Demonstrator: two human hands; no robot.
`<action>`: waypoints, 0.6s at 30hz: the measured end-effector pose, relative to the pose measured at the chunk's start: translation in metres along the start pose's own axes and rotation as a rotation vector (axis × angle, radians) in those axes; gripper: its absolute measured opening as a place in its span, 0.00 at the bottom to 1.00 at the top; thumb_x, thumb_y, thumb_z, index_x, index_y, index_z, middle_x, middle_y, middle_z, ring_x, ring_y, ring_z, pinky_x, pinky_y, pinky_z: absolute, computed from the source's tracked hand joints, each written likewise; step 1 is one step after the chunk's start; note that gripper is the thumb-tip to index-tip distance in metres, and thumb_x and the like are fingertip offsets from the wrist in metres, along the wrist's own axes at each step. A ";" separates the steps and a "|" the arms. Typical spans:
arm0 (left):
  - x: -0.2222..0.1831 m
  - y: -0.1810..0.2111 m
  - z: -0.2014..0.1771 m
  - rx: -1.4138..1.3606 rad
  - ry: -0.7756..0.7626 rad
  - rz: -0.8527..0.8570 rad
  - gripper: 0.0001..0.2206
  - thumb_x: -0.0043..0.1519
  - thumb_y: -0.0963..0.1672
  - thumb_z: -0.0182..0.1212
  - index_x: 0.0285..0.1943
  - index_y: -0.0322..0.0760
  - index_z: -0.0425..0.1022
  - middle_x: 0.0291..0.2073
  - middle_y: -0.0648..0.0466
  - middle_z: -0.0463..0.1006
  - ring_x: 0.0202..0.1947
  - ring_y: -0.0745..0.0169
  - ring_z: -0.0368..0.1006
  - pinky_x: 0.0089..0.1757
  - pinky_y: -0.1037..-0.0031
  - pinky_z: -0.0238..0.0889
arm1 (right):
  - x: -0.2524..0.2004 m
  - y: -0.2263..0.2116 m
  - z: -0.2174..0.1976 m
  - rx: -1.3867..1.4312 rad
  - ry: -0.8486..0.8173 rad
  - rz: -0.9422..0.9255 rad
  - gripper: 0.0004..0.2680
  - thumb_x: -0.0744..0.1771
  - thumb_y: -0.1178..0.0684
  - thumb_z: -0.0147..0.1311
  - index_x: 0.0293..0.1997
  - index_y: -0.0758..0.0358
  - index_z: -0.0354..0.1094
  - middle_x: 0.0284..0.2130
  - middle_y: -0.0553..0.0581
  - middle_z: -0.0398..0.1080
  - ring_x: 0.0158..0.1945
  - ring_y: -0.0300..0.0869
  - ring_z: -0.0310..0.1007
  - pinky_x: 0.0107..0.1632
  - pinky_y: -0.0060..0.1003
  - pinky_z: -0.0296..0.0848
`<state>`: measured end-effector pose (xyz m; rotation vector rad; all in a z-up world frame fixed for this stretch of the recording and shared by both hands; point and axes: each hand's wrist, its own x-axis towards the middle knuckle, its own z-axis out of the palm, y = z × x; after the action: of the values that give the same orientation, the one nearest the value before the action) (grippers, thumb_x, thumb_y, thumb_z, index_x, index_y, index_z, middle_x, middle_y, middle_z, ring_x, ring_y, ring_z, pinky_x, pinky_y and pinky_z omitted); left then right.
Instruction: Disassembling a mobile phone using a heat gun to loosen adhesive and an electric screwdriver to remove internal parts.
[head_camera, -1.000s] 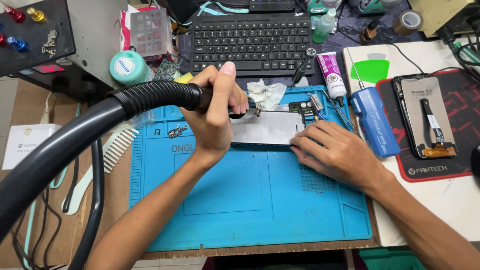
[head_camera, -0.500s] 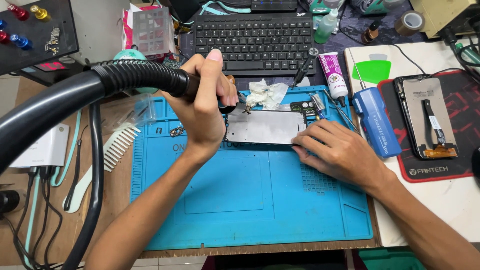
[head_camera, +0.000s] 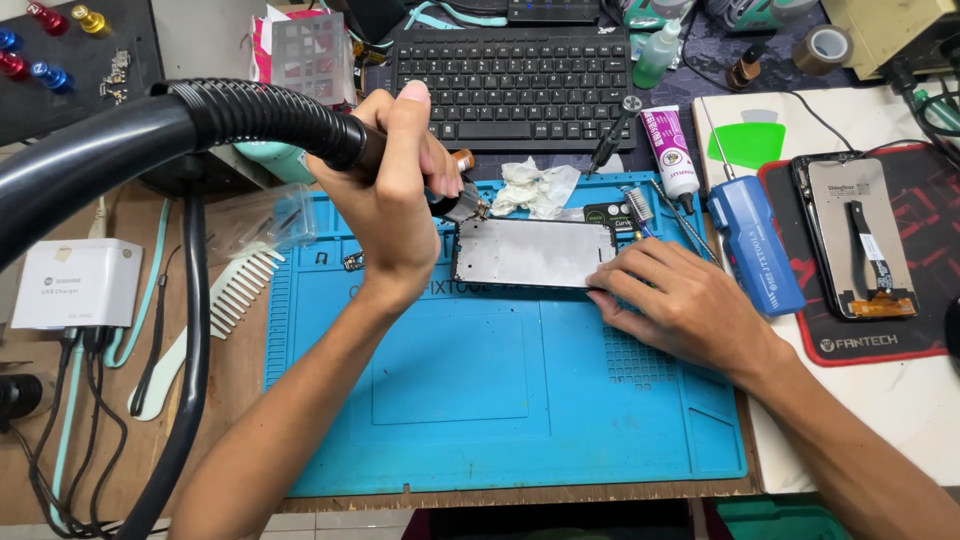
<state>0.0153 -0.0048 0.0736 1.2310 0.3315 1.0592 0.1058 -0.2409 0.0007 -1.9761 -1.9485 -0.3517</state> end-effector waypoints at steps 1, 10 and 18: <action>0.000 0.000 0.000 0.000 0.000 -0.001 0.20 0.61 0.42 0.56 0.15 0.39 0.54 0.07 0.56 0.56 0.08 0.63 0.58 0.20 0.73 0.57 | 0.000 0.000 0.000 0.001 -0.001 0.001 0.04 0.67 0.57 0.62 0.42 0.63 0.71 0.36 0.55 0.72 0.38 0.46 0.70 0.43 0.40 0.72; 0.002 0.000 -0.002 0.008 -0.016 -0.001 0.20 0.61 0.42 0.56 0.15 0.39 0.54 0.07 0.55 0.55 0.08 0.63 0.58 0.18 0.74 0.54 | 0.001 0.000 -0.001 0.011 0.001 0.010 0.04 0.67 0.56 0.62 0.42 0.63 0.72 0.36 0.55 0.72 0.38 0.46 0.70 0.43 0.40 0.72; 0.005 0.003 -0.004 -0.023 -0.012 0.011 0.19 0.61 0.41 0.57 0.16 0.38 0.55 0.08 0.54 0.54 0.08 0.63 0.55 0.17 0.73 0.54 | -0.001 0.000 0.000 0.009 -0.006 0.016 0.04 0.68 0.55 0.61 0.41 0.61 0.71 0.36 0.54 0.72 0.38 0.45 0.70 0.43 0.39 0.72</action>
<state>0.0136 0.0020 0.0762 1.2191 0.3030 1.0617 0.1060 -0.2414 0.0004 -1.9877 -1.9338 -0.3324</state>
